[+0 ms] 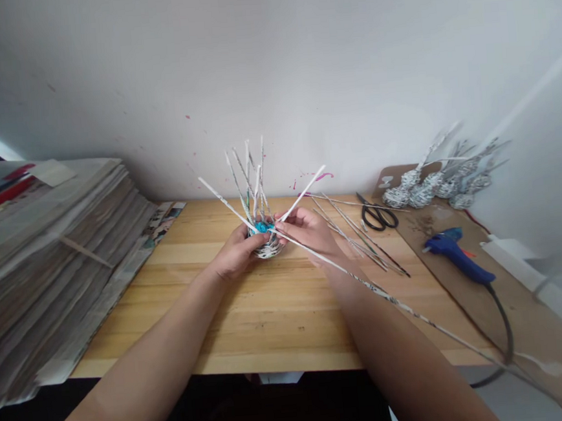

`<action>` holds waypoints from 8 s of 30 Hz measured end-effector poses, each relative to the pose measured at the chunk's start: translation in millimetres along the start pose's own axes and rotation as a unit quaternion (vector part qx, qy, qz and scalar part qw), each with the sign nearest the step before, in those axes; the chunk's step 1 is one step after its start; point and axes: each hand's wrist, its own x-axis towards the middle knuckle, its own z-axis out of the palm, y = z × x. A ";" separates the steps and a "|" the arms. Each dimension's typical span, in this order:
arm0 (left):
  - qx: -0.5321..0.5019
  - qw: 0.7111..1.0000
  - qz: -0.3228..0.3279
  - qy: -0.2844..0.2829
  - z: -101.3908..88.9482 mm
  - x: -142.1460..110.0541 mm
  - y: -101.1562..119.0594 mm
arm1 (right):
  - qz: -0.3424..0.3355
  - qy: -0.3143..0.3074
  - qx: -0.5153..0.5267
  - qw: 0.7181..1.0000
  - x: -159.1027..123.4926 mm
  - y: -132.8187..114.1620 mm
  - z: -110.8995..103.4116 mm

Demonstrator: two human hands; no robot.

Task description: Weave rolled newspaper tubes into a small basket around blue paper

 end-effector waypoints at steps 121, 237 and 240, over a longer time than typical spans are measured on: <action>-0.069 0.993 -0.030 0.090 9.3 -1.8 14.1 | -0.137 0.042 -0.177 0.974 -3.4 22.5 9.5; -0.057 0.995 0.076 0.028 3.8 -1.6 15.7 | -0.148 -0.038 -0.099 0.983 -6.2 0.8 4.0; -0.052 0.995 0.074 0.034 2.9 -1.7 16.2 | -0.150 -0.046 -0.106 0.982 -6.7 0.0 3.2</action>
